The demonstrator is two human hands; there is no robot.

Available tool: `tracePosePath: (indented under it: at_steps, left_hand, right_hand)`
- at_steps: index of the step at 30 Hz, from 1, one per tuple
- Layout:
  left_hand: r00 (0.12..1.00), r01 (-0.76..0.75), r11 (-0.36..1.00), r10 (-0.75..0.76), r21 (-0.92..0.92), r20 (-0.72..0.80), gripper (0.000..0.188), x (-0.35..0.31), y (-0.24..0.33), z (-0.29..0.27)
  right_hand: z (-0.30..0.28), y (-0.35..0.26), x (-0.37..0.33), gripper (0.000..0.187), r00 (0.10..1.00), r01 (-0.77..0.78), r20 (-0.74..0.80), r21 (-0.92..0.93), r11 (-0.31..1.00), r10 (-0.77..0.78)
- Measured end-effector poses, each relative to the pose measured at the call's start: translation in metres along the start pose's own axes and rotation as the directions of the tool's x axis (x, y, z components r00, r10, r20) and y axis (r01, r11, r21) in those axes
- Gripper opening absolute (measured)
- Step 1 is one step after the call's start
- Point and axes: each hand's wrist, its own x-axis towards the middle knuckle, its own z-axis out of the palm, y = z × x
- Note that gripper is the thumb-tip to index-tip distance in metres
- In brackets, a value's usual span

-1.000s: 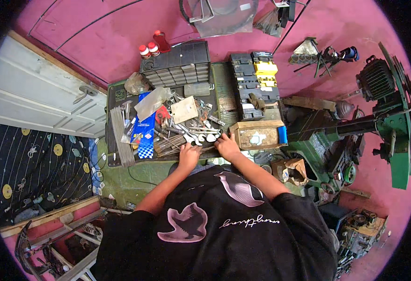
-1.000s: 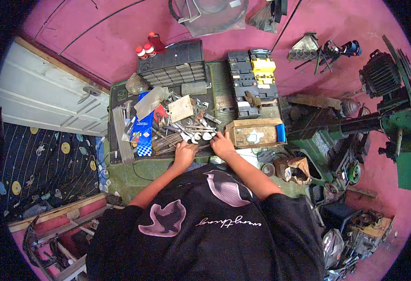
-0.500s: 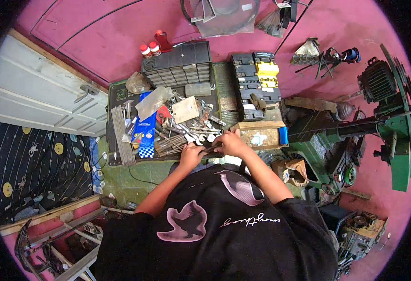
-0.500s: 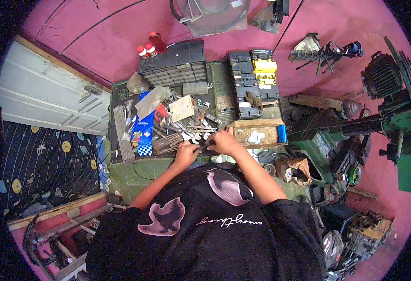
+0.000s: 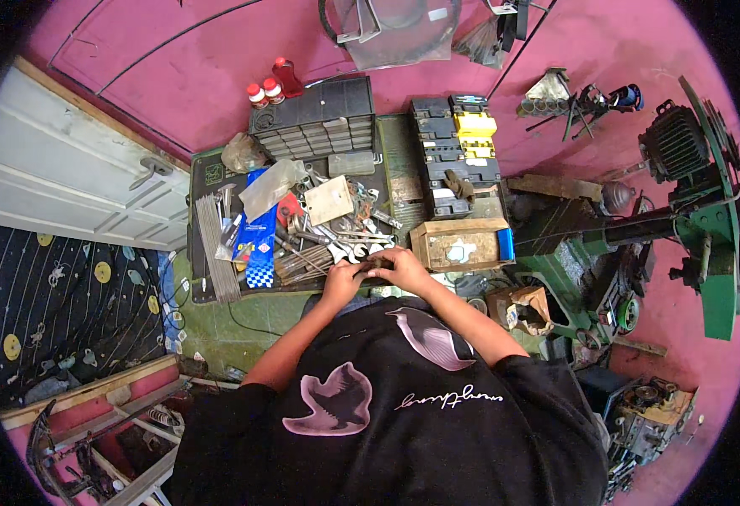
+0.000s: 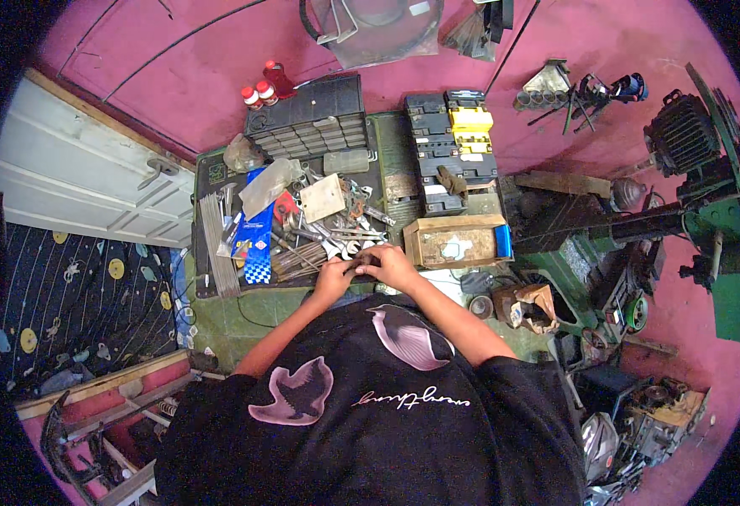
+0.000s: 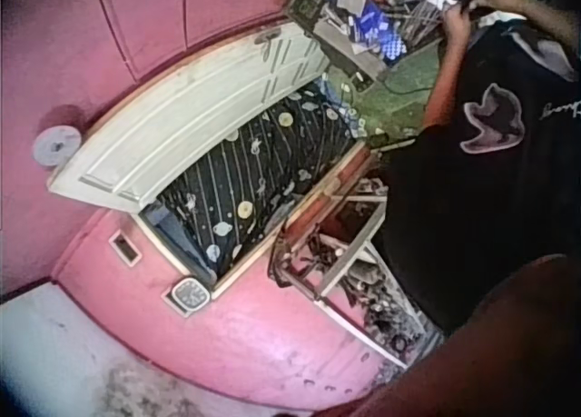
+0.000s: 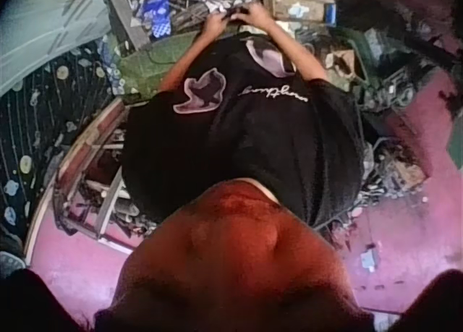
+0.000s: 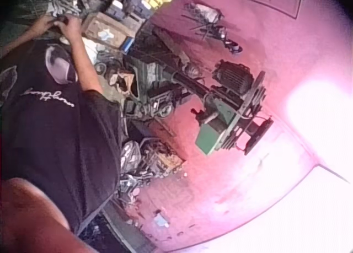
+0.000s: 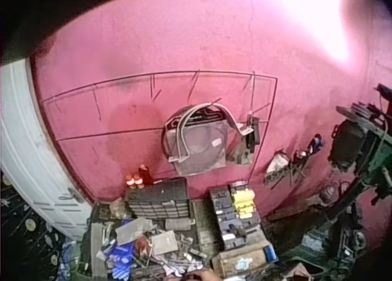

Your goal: The person places a face shield on a wall rack, then repeatedly picks up thin metal rods from a cluttered workbench, aligns them, and stacks them into a neat pile. The person handles the rods one by one or in small groups throughout the clip.

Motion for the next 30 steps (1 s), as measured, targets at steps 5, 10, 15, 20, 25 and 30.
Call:
tracePosePath:
  at_steps: [5, 10, 15, 20, 25, 30]
  left_hand:
    - [0.998, -0.056, 0.997, 0.054, -0.055, -0.039, 0.024, 0.000, -0.007, 0.002]
    - [0.997, -0.043, 0.995, 0.036, -0.089, -0.070, 0.023, -0.002, -0.006, 0.001]
    - [0.994, 0.001, 0.990, -0.015, -0.139, -0.104, 0.021, -0.004, -0.006, 0.004]
    - [0.987, 0.008, 0.968, -0.048, -0.251, -0.154, 0.018, -0.007, -0.012, 0.009]
    - [0.989, 0.016, 0.981, -0.044, -0.195, -0.142, 0.017, -0.006, -0.008, 0.010]
    - [0.998, -0.035, 0.993, 0.030, -0.110, -0.051, 0.018, -0.002, -0.008, 0.009]
  right_hand:
    - [0.011, 0.006, 0.002, 0.034, 1.000, 0.018, 0.001, 0.056, 0.998, -0.018]
    - [0.009, -0.007, -0.001, 0.034, 0.999, -0.052, 0.012, 0.041, 0.998, 0.052]
    - [0.019, 0.011, -0.001, 0.033, 0.999, 0.042, 0.028, 0.078, 0.996, -0.044]
    - [0.021, 0.013, 0.000, 0.032, 0.995, 0.092, 0.032, 0.060, 0.994, -0.094]
    - [0.024, 0.016, -0.001, 0.033, 0.996, 0.077, 0.041, -0.062, 0.995, -0.074]
    - [0.015, 0.005, 0.002, 0.024, 0.987, 0.157, -0.024, -0.085, 0.984, -0.159]
